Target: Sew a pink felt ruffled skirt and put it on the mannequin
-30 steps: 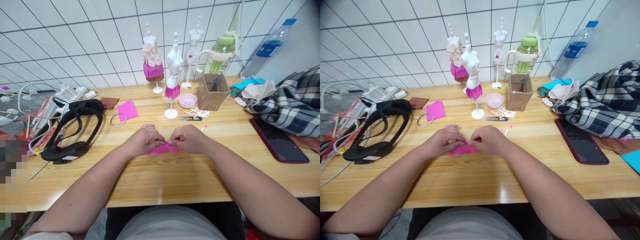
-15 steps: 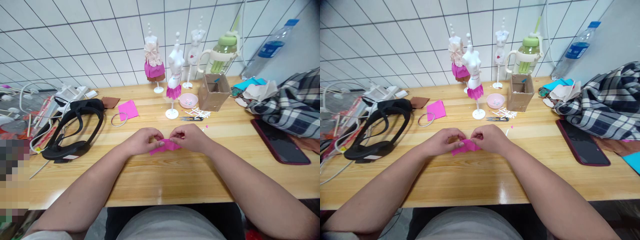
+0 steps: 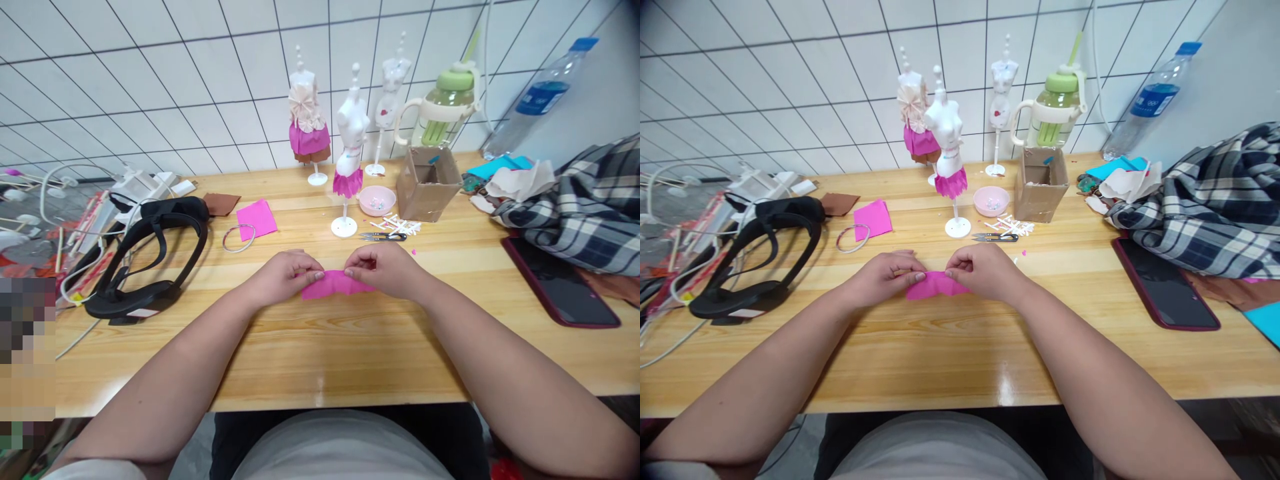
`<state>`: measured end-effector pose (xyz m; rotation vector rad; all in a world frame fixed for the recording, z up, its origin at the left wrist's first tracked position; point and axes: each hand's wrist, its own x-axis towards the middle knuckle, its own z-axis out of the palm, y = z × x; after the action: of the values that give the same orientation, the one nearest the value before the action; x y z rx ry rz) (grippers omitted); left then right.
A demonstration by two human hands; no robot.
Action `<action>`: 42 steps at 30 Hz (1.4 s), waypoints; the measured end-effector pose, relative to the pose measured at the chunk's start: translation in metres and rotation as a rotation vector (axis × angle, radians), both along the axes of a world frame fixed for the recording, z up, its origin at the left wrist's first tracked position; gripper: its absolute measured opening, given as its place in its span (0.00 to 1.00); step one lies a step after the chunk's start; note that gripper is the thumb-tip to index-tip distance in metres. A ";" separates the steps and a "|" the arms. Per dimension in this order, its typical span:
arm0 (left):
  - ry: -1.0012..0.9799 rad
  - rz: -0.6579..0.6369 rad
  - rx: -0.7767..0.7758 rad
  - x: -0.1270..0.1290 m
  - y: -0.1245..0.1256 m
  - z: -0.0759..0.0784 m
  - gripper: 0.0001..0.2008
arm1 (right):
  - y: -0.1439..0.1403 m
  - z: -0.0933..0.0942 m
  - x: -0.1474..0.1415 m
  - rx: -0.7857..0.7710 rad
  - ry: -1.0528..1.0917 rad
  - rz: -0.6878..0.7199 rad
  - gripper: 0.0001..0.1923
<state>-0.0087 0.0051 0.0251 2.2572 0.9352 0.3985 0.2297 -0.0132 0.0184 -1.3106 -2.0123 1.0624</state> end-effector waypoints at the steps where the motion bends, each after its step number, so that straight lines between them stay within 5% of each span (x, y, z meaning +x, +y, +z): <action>1: 0.015 -0.014 0.007 -0.001 0.001 -0.001 0.15 | 0.000 0.001 0.000 0.000 -0.005 -0.002 0.07; 9: -0.037 0.085 -0.180 -0.005 -0.001 -0.003 0.19 | 0.002 0.001 0.004 -0.006 -0.028 0.010 0.07; 14: -0.014 0.092 -0.145 -0.003 -0.001 -0.002 0.10 | 0.002 0.001 0.004 -0.027 -0.037 0.013 0.07; 26: 0.030 0.032 -0.035 -0.008 0.006 -0.006 0.15 | 0.007 -0.004 0.010 0.135 -0.185 -0.012 0.10; 33: 0.016 0.109 -0.122 -0.008 0.003 -0.003 0.17 | 0.002 0.000 0.005 0.158 -0.221 0.055 0.08; 37: 0.023 0.017 -0.074 -0.004 -0.001 0.003 0.15 | -0.002 -0.001 -0.004 0.109 -0.132 0.091 0.20; 42: 0.057 -0.034 0.046 -0.001 -0.002 0.004 0.13 | -0.002 -0.006 -0.010 0.072 -0.166 0.075 0.08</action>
<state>-0.0098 0.0029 0.0294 2.3344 0.9232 0.3457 0.2193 -0.0151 0.0126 -1.3338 -2.2160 0.9305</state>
